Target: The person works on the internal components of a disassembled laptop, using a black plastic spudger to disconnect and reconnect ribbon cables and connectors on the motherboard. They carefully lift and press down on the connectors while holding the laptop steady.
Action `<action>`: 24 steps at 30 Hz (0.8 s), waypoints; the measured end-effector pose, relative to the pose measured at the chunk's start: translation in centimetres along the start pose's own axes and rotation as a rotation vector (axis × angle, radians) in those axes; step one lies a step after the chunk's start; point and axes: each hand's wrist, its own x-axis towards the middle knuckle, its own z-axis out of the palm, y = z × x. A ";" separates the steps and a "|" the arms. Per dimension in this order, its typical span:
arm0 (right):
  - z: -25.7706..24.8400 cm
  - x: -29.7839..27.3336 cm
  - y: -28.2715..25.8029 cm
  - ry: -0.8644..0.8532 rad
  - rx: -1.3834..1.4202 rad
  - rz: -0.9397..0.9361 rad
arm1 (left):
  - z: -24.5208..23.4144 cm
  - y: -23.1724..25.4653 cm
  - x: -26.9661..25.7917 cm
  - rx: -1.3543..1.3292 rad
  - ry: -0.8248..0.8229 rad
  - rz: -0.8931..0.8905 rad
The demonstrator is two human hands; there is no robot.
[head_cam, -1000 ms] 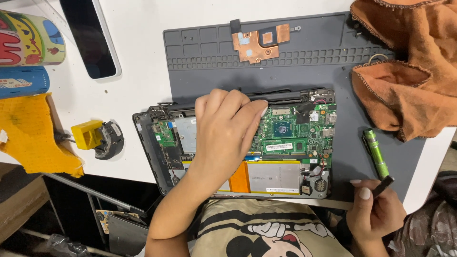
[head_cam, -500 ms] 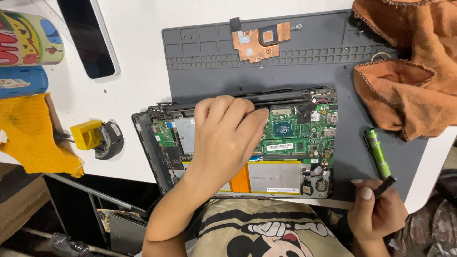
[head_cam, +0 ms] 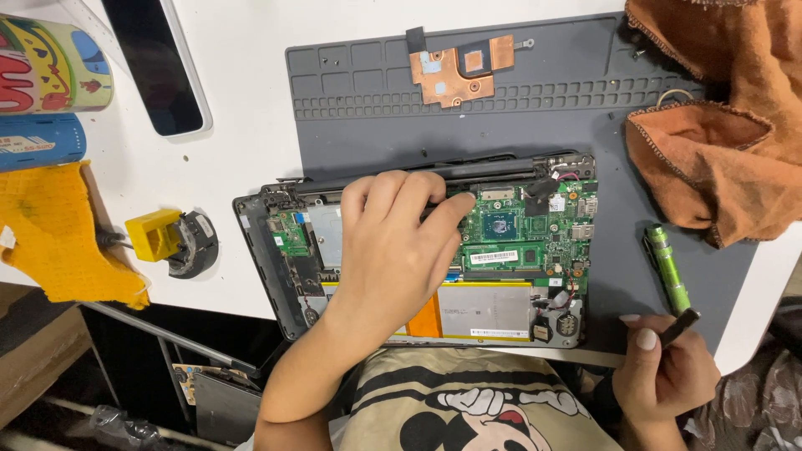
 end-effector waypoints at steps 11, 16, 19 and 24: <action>0.1 0.2 -0.2 0.004 0.032 -0.018 | 0.5 0.4 1.3 0.031 0.044 0.040; 0.3 0.6 -0.7 0.008 0.048 -0.027 | 1.2 0.3 2.0 0.060 0.103 0.077; 0.3 0.4 -0.2 0.007 0.042 -0.037 | 1.3 0.2 2.2 0.068 0.110 0.102; 0.1 0.5 -0.5 -0.013 0.055 -0.028 | 1.3 0.0 2.6 0.098 0.121 0.113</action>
